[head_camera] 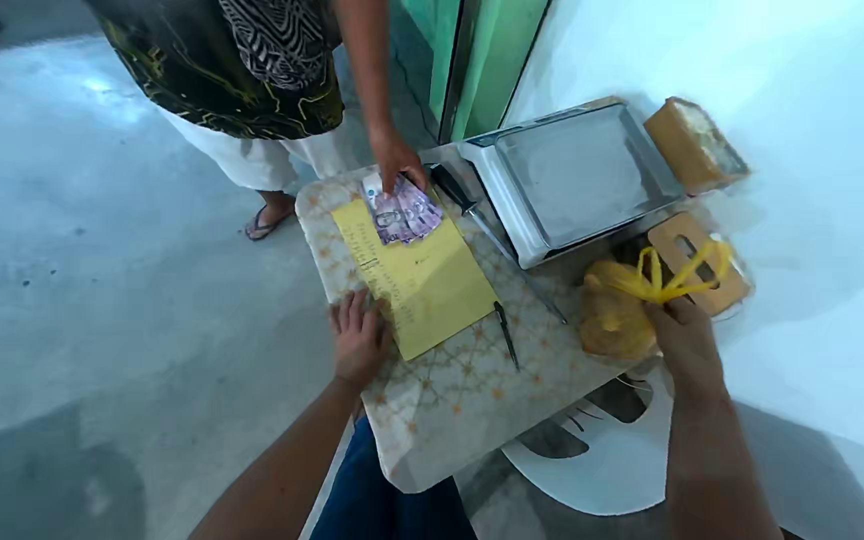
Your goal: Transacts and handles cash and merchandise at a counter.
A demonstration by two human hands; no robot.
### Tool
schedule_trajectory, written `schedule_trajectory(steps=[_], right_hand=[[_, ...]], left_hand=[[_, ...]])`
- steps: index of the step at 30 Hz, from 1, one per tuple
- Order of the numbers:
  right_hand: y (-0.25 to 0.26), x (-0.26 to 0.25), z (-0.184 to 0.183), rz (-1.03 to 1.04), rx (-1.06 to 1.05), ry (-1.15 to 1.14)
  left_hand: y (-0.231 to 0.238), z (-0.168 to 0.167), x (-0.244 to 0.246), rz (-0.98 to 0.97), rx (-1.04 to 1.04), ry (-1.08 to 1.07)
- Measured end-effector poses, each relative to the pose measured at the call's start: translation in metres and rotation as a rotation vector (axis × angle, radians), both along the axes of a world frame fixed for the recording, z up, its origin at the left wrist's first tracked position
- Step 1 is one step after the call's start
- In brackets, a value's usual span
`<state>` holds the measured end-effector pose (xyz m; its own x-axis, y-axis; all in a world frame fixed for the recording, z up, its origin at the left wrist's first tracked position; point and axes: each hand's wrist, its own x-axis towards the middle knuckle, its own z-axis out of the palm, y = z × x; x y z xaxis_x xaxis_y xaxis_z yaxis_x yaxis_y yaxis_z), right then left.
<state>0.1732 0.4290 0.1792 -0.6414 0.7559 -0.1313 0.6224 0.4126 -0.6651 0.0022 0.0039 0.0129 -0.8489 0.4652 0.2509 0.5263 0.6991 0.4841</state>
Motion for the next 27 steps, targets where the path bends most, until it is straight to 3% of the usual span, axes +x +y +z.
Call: schedule_trajectory(steps=[5,9,14,20,27], right_hand=[[-0.043,-0.006,0.04,-0.006,-0.252,0.421],[-0.075,-0.04,0.078,0.058,-0.401,0.568],[-0.105,-0.088,0.097,0.313,-0.51,0.598],[-0.138,-0.157,0.098,0.424,-0.514,0.571],[-0.164,-0.221,0.097,0.44,-0.558,0.526]], left_hand=[[0.0,-0.001,-0.001,-0.036,-0.059,-0.047],[0.002,-0.002,-0.002,-0.007,0.02,-0.062],[0.007,0.019,-0.073,0.101,0.218,-0.209],[0.023,0.03,-0.184,0.088,0.059,-0.276],[0.029,0.029,-0.194,-0.019,0.02,-0.291]])
